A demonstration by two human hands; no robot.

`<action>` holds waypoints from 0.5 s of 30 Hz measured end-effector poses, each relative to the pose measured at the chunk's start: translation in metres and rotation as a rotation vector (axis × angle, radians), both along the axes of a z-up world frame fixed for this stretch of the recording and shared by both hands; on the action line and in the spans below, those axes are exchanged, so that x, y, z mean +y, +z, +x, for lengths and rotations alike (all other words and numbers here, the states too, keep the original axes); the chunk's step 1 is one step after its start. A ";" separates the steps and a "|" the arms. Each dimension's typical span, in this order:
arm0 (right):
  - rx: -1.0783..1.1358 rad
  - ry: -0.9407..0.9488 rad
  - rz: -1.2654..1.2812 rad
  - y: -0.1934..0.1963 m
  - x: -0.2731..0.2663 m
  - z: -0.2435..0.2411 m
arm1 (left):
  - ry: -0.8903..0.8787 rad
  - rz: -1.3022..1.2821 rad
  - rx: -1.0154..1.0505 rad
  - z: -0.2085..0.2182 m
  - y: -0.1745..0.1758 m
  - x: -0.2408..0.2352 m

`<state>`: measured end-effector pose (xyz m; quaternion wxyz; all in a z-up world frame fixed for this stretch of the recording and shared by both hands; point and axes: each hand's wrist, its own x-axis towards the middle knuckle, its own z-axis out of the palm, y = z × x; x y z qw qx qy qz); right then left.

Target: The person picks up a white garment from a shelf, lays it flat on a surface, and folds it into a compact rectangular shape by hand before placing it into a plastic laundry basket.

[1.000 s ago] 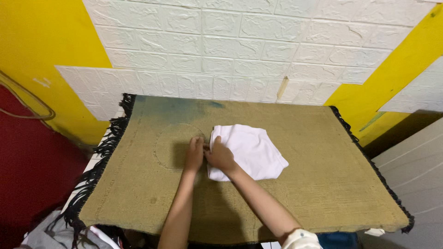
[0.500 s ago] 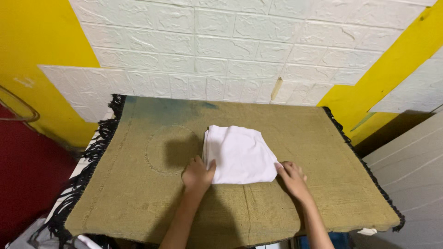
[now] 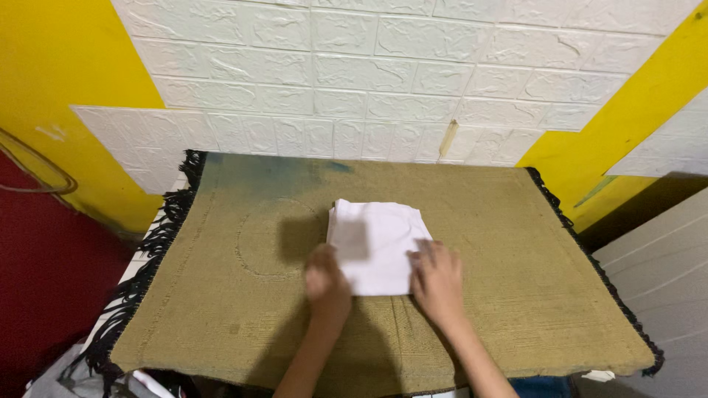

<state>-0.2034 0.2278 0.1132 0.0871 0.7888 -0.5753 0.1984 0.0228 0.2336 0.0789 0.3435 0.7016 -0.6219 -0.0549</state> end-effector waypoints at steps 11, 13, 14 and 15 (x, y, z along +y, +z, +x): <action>0.280 -0.101 0.655 0.014 -0.097 0.009 | -0.355 -0.069 -0.335 -0.020 -0.022 0.011; 0.269 -0.203 0.661 0.018 -0.112 0.002 | -0.342 -0.089 -0.359 -0.022 -0.020 0.009; 0.294 -0.244 0.651 0.017 -0.117 0.001 | -0.335 -0.097 -0.371 -0.021 -0.020 0.009; 0.323 -0.286 0.634 0.018 -0.122 0.000 | -0.336 -0.092 -0.370 -0.022 -0.019 0.007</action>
